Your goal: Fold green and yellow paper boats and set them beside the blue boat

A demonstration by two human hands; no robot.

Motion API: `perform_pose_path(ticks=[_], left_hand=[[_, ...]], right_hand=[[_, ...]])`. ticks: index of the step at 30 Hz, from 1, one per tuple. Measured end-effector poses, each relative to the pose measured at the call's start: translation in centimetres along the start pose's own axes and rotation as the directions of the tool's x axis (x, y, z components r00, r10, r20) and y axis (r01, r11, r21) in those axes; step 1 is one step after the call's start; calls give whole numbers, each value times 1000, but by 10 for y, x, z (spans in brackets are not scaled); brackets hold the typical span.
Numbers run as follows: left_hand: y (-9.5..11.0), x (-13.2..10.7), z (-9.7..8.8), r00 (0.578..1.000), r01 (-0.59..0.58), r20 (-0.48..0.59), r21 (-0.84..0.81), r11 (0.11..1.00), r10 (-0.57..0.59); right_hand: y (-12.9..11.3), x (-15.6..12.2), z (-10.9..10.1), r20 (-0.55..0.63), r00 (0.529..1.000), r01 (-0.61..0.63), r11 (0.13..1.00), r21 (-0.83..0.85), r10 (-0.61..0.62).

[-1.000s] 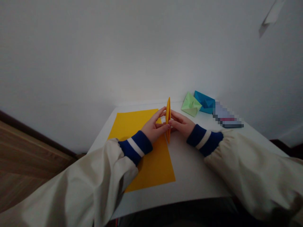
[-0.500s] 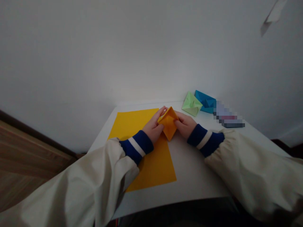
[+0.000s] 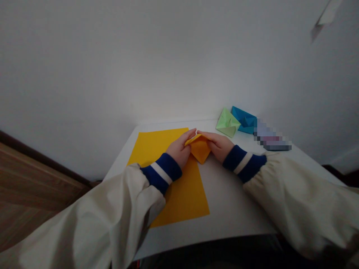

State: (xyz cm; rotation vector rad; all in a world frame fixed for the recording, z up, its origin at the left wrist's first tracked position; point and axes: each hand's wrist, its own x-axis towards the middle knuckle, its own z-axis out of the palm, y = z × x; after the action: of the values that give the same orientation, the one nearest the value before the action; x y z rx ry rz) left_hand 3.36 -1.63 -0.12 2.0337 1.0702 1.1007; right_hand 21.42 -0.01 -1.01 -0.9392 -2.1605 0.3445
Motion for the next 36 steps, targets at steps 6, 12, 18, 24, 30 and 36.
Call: perform_pose_path(ticks=[6,12,18,24,30,36], left_hand=[[-6,3,-1,999,23,-24,-73,997,-25],[-9,2,-1,999,16,-49,-139,990,-23],[-10,4,2,992,114,-23,-264,958,-124],[-4,3,3,970,223,2,-404,887,-243],[7,1,0,952,289,65,-516,806,-299],[10,1,-2,952,302,146,-576,760,-268]], right_hand=[[1,-1,1,-10,1000,-10,1000,-1,10],[-15,-3,-6,-8,989,-148,987,61,148],[-15,-3,-7,6,979,-205,972,117,205],[-21,-6,-11,63,972,-236,918,318,228],[-21,-5,-4,97,942,-332,857,396,320],[-23,-4,-3,90,945,-321,844,430,313]])
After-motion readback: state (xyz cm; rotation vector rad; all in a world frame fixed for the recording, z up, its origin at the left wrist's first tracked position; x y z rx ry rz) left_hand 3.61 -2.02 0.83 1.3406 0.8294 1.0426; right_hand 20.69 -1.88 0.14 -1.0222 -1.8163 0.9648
